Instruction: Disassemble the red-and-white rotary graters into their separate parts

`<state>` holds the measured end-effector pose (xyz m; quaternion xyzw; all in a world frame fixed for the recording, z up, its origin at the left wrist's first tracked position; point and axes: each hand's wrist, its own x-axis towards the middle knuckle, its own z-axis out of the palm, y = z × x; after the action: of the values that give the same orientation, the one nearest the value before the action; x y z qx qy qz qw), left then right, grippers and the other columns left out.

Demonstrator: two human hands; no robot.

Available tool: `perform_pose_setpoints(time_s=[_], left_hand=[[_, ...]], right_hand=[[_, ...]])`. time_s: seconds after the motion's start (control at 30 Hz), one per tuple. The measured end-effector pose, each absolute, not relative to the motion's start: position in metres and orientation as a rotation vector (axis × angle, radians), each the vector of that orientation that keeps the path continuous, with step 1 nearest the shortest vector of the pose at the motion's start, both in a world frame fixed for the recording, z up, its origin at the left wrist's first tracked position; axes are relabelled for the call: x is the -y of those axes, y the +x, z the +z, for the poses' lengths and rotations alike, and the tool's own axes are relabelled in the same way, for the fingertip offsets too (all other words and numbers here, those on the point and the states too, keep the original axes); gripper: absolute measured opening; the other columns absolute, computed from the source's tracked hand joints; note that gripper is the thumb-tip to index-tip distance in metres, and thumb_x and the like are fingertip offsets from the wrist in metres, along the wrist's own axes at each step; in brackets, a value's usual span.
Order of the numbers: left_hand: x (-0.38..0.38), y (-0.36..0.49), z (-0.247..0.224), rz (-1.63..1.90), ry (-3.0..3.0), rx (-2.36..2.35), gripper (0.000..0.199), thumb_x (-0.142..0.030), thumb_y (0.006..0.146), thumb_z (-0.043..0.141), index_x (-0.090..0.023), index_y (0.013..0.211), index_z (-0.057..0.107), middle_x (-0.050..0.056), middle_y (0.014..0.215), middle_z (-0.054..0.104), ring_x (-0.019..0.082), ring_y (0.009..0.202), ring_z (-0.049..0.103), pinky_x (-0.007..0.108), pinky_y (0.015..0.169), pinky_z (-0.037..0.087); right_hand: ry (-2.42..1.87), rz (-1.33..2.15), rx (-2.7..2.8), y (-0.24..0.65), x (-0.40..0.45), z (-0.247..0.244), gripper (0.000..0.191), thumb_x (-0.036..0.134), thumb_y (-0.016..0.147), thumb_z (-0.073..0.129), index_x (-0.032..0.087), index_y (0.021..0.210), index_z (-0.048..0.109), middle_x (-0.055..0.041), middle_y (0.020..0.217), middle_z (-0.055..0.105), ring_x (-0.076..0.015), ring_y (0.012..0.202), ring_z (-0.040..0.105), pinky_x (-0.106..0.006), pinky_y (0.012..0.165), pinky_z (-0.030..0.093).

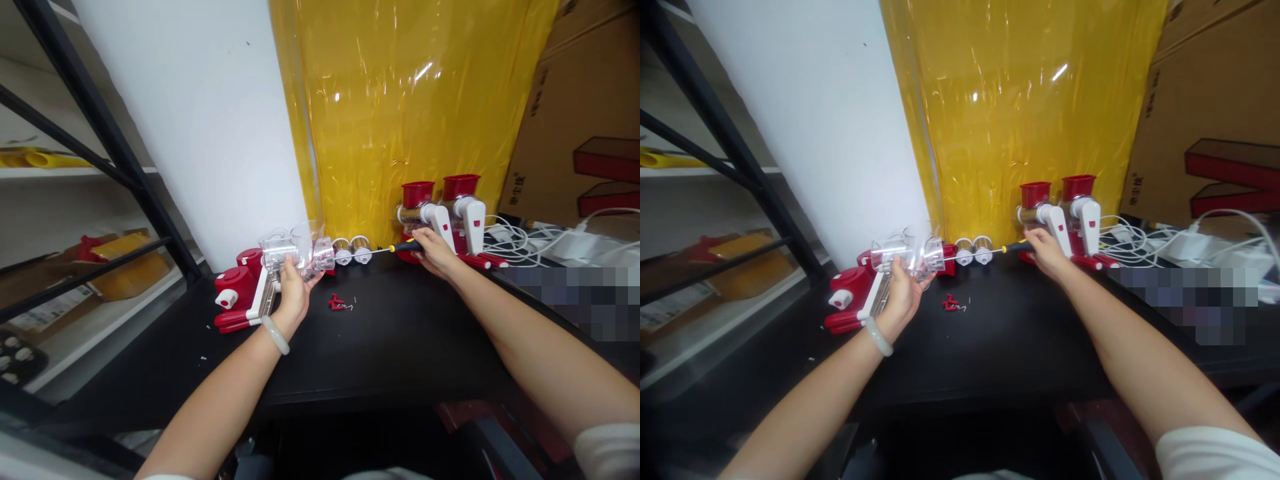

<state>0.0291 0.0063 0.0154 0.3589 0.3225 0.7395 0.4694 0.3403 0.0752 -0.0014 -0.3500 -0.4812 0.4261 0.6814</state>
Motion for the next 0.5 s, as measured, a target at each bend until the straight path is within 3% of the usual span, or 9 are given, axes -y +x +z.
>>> perform_pose_setpoints(time_s=[0.2,0.5], left_hand=[[-0.0062,0.0290,0.0158,1.798,0.873,-0.785,0.033,-0.057,0.094,0.050,-0.027,0.107,0.056,0.008,0.124,0.061,0.021,0.111,0.062,0.036,0.082,0.059],[-0.0089,0.0268,0.0143,1.771,0.843,-0.801,0.034,-0.056,0.096,0.046,-0.026,0.109,0.055,0.010,0.124,0.060,0.022,0.108,0.065,0.040,0.080,0.060]], right_hand=[[-0.730,0.984,1.005,0.3390,-0.0761,0.0000,0.049,0.052,0.050,0.090,0.021,0.068,0.057,0.0058,0.062,0.051,-0.0060,0.054,0.045,-0.015,0.041,0.035],[-0.708,1.025,0.993,0.3386,-0.0731,0.0015,0.045,0.046,0.051,0.091,0.021,0.070,0.058,0.0044,0.070,0.054,-0.0085,0.066,0.050,-0.015,0.047,0.039]])
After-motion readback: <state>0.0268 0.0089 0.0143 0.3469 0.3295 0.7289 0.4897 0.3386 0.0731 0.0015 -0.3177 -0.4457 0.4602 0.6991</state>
